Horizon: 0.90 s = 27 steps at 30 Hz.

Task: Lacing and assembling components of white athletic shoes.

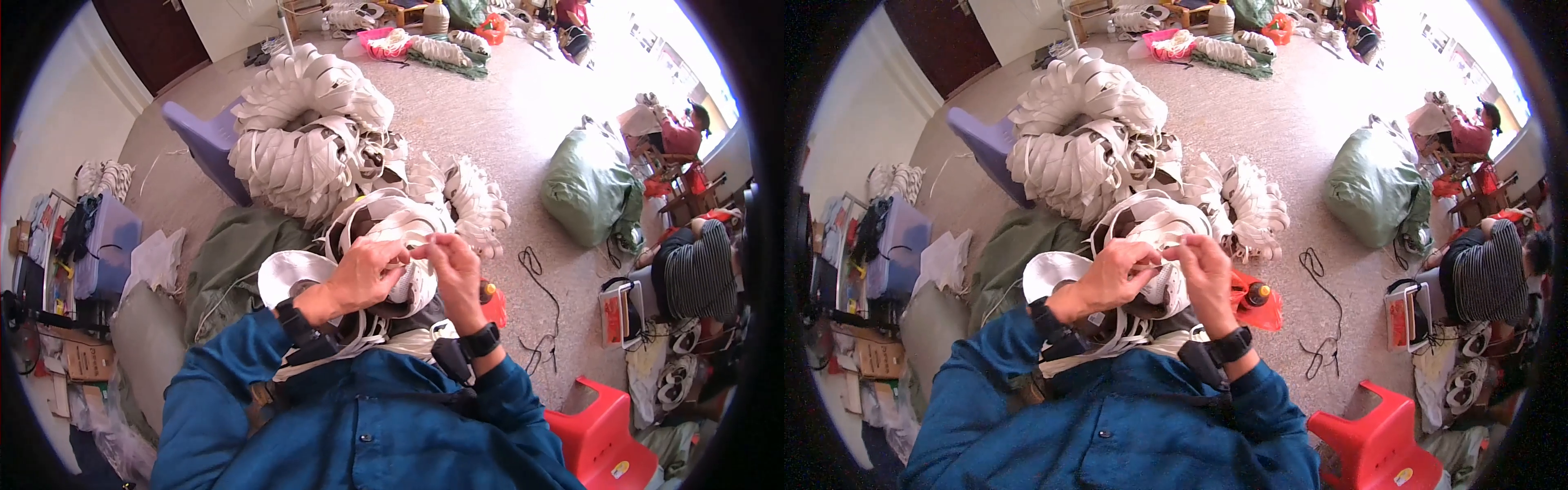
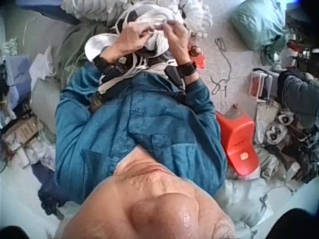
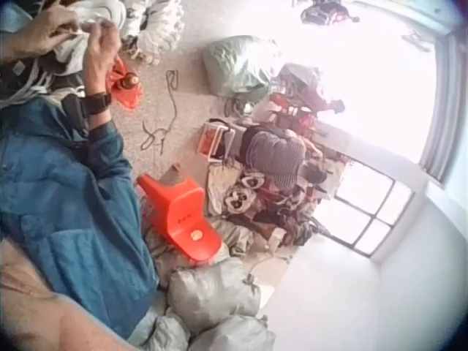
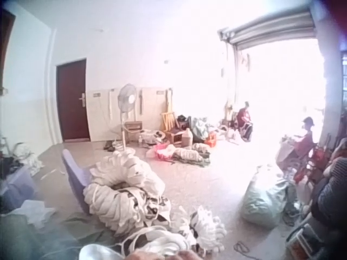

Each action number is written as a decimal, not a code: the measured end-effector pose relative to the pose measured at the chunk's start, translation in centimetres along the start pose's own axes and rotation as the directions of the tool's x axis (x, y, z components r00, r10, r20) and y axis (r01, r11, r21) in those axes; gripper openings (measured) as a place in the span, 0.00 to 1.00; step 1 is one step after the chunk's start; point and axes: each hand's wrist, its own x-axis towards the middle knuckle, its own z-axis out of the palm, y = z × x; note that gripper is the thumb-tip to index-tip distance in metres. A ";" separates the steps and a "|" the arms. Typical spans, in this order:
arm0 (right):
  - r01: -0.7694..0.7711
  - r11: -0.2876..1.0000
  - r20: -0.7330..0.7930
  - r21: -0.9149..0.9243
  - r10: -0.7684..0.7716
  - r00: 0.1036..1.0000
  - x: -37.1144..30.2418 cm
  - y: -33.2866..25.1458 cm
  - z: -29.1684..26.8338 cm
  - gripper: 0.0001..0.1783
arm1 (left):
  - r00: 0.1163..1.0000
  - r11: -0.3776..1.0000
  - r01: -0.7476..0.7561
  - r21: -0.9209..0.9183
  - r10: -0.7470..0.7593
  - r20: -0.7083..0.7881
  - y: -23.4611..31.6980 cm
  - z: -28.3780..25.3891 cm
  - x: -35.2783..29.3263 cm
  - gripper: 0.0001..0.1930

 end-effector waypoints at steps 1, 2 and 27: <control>0.005 1.000 0.038 0.004 -0.005 0.999 0.2 0.4 0.5 0.08 | 0.996 0.979 0.087 -0.184 -0.083 0.031 0.7 -0.7 -0.4 0.06; 0.009 1.000 0.074 0.008 -0.009 0.997 0.4 0.4 1.3 0.07 | 0.984 0.916 0.175 -0.361 -0.157 0.080 1.3 -1.5 -0.6 0.06; 0.106 0.929 0.190 -0.355 -0.039 0.981 -2.4 -2.6 4.6 0.05 | 0.965 0.916 0.261 -0.305 -0.257 0.055 2.9 -4.8 -3.2 0.13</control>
